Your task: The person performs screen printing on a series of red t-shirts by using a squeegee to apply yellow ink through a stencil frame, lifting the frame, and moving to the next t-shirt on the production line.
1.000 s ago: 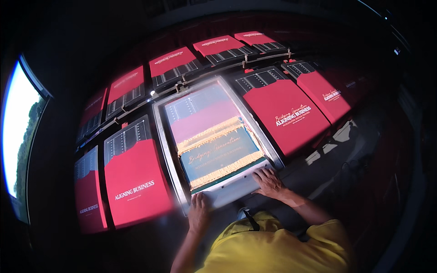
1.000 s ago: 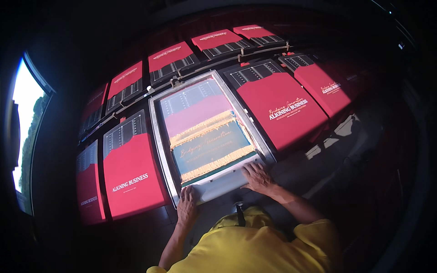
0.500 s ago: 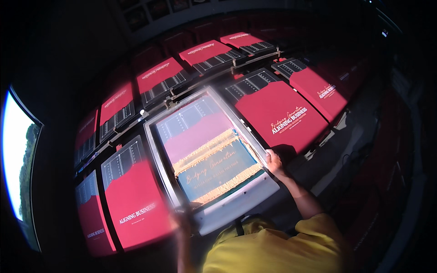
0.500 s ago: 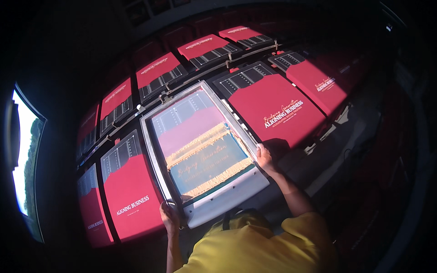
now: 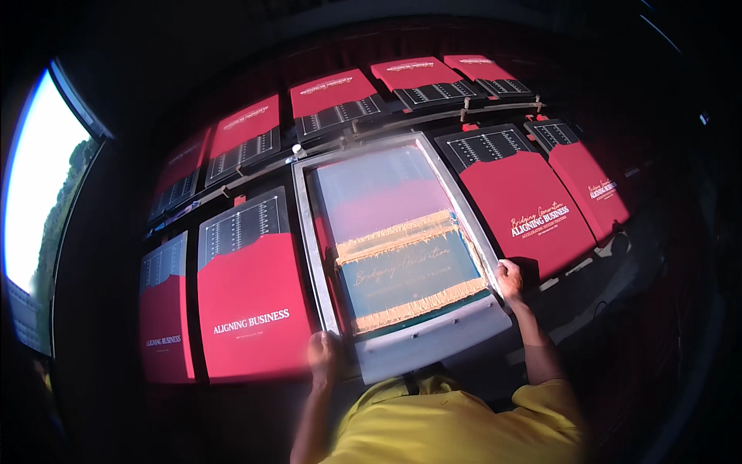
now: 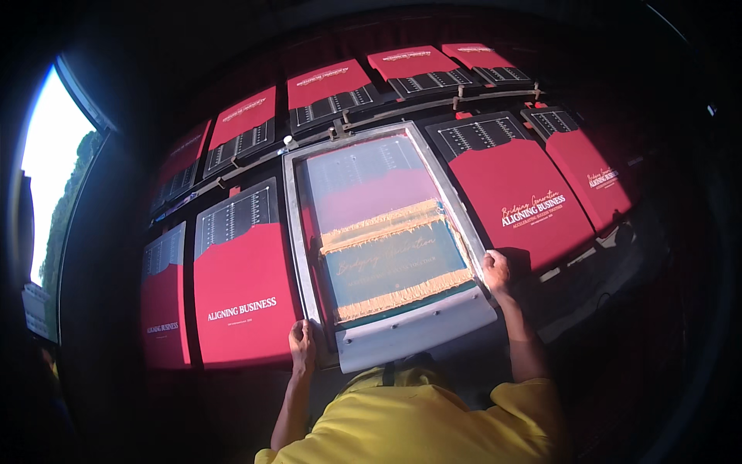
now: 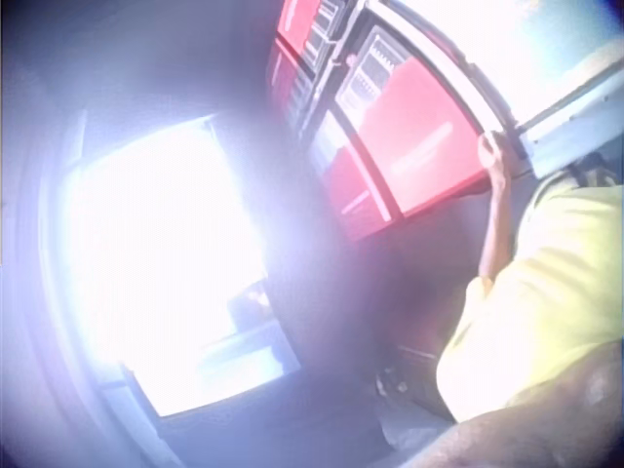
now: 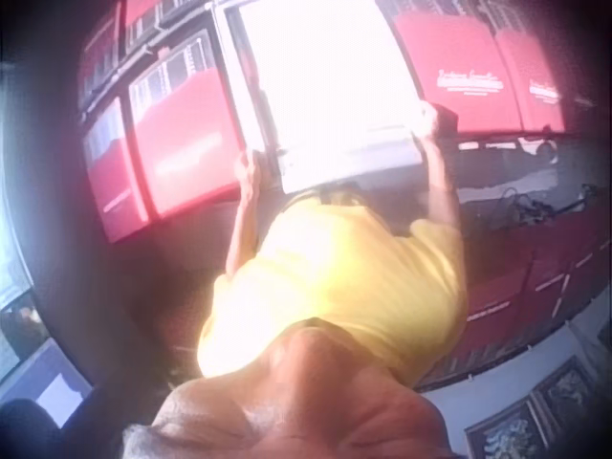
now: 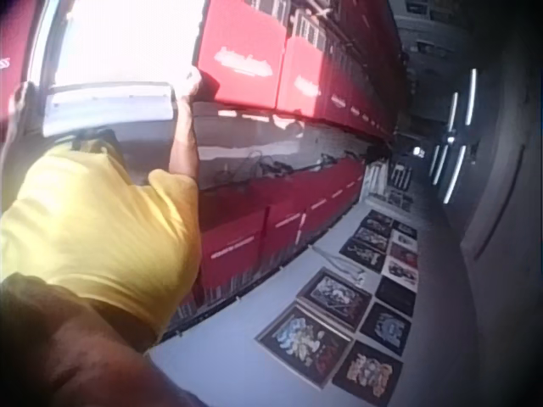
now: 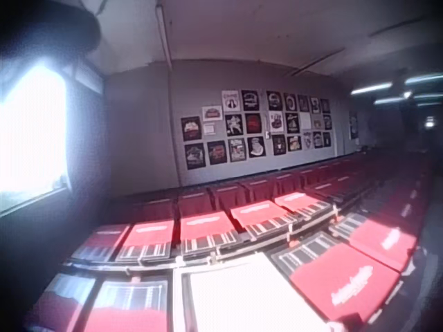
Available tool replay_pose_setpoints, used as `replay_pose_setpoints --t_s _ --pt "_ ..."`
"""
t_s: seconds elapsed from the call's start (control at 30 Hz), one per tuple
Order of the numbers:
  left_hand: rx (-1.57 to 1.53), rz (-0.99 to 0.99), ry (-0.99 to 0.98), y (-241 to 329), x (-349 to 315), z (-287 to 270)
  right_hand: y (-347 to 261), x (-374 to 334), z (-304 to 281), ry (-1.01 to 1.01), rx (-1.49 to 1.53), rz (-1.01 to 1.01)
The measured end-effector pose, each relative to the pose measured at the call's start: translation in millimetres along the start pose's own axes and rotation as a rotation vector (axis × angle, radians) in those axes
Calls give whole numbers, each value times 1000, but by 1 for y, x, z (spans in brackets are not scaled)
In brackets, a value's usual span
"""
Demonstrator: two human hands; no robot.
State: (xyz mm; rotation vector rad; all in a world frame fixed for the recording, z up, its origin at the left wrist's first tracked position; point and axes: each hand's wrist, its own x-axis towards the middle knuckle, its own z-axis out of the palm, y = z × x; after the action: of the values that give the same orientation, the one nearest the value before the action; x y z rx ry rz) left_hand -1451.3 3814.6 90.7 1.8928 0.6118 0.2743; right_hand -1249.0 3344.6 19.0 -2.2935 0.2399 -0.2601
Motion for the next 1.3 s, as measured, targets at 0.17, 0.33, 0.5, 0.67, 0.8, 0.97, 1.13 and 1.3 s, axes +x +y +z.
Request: replay_pose_setpoints --t_s 0.17,0.33,0.5,0.67,0.8,0.97,1.13,1.3 --pt "-276 -56 42 6 -6 -19 6 -19 -13 99 35 -252" --pt "-224 -65 57 -10 -12 -100 -68 -80 1 18 155 -100" --pt "-204 -96 39 -32 -4 -217 -119 -160 65 -27 140 -63" --pt "-18 -65 130 -120 29 -312 -191 -225 147 -67 172 -90" --pt "72 -104 168 -134 50 -363 -224 -248 200 -66 155 -98" --pt "57 -111 231 -177 83 -394 -260 -258 237 -14 218 -255" --pt "140 -8 241 -198 109 -405 -271 -258 257 158 102 -367" --pt "123 36 168 -179 107 -409 -254 -249 262 36 63 -164"
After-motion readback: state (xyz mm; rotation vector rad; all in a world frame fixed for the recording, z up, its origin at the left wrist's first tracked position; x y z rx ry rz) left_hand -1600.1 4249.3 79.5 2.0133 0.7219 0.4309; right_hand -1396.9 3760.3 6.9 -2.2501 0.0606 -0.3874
